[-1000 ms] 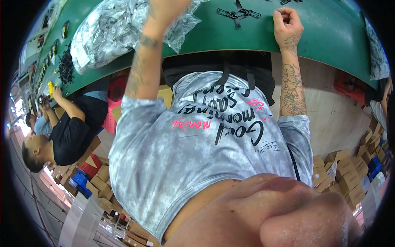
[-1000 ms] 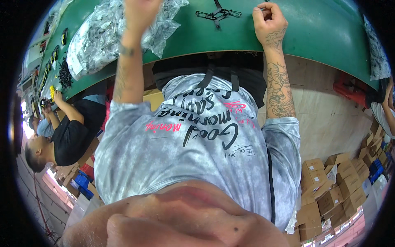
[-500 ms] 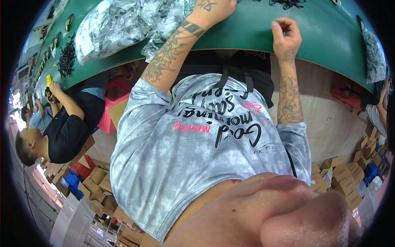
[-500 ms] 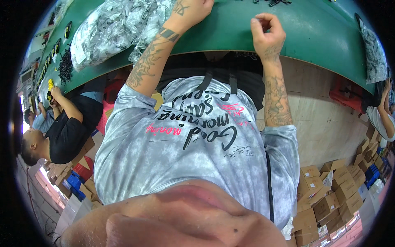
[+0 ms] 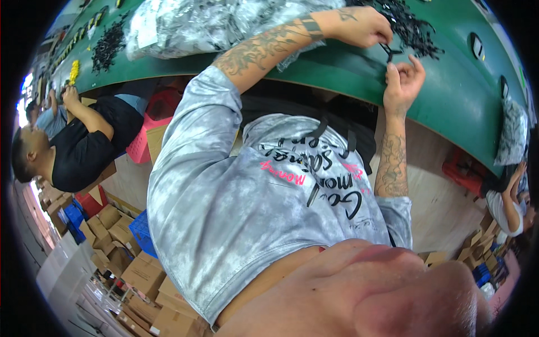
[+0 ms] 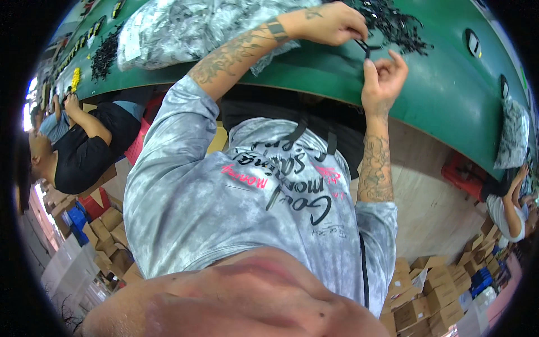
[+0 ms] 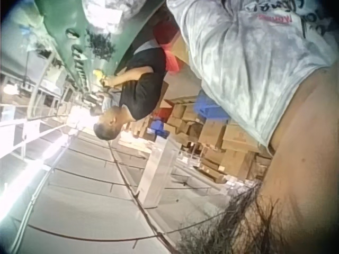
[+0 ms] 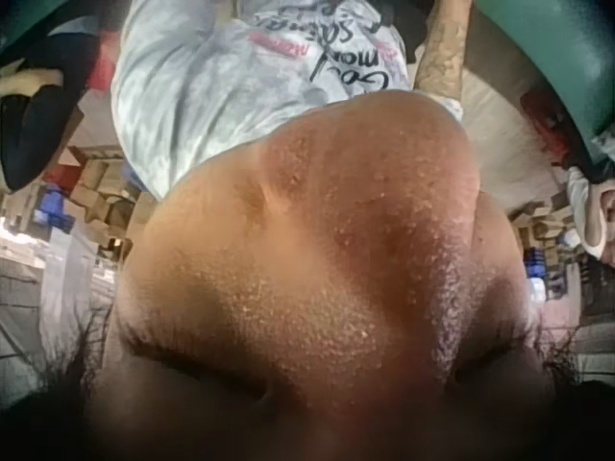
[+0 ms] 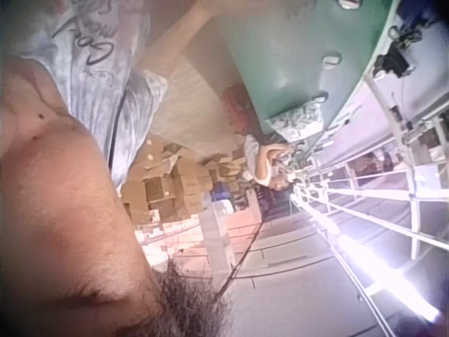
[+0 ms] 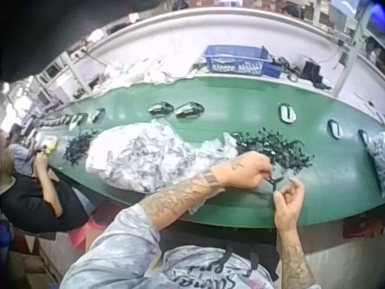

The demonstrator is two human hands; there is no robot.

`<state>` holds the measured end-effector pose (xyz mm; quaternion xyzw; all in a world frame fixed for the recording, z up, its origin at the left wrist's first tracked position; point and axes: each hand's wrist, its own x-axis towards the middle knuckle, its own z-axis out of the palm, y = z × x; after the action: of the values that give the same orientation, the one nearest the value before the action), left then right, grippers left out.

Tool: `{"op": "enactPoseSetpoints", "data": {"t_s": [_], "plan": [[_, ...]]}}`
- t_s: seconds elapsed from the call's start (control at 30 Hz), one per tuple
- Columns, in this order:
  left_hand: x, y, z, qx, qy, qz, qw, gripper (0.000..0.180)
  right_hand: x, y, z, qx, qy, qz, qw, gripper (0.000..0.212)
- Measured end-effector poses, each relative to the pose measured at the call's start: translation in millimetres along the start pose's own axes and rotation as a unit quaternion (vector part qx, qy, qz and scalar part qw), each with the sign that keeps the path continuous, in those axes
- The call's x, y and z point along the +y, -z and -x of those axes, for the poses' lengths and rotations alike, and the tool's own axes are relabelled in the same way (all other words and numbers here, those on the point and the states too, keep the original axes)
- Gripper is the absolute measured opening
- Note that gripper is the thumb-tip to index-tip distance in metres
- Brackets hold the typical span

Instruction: The person assembles components of a computer mouse by hand, fitting plastic mouse components into a mouse shell.

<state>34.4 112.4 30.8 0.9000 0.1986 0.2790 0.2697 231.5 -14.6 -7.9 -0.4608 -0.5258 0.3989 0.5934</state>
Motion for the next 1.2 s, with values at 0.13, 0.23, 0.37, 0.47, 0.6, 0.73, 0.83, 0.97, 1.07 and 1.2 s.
{"op": "enactPoseSetpoints", "data": {"t_s": [0.13,0.23,0.37,0.47,0.6,0.73,0.83,0.97,1.07,1.2], "plan": [[5,3,-29,-0.036,-0.045,0.016,0.998,0.015,8,-1,0,0.009,0.034,0.03,0.999,0.049],[14,17,-55,-0.101,-0.032,-0.005,0.994,0.017,6,-3,1,0.022,0.033,0.037,0.999,0.05],[39,36,-73,-0.183,0.053,-0.061,0.98,0.017,6,-2,-2,0.053,0.036,0.009,0.998,0.049],[38,23,-73,-0.129,0.031,-0.09,0.987,0.015,4,-3,0,0.077,0.012,-0.042,0.996,0.045],[70,45,-78,-0.093,0.081,-0.176,0.977,0.012,7,0,-2,0.063,0.018,-0.035,0.997,0.042],[88,56,-48,0.044,0.106,-0.184,0.976,0.012,14,1,0,0.035,0.036,-0.029,0.998,0.035],[110,56,-7,0.144,0.077,-0.188,0.968,0.012,9,-1,5,0.024,0.048,0.005,0.999,0.028],[124,58,83,0.316,0.0,-0.184,0.931,0.02,3,9,16,0.019,0.087,0.052,0.995,0.024],[133,70,169,0.278,0.171,-0.177,0.929,0.024,-14,5,23,0.029,0.078,0.06,0.995,0.023],[139,45,231,0.173,0.378,-0.141,0.898,0.014,-17,-18,30,-0.02,0.058,0.078,0.995,0.019]]}}
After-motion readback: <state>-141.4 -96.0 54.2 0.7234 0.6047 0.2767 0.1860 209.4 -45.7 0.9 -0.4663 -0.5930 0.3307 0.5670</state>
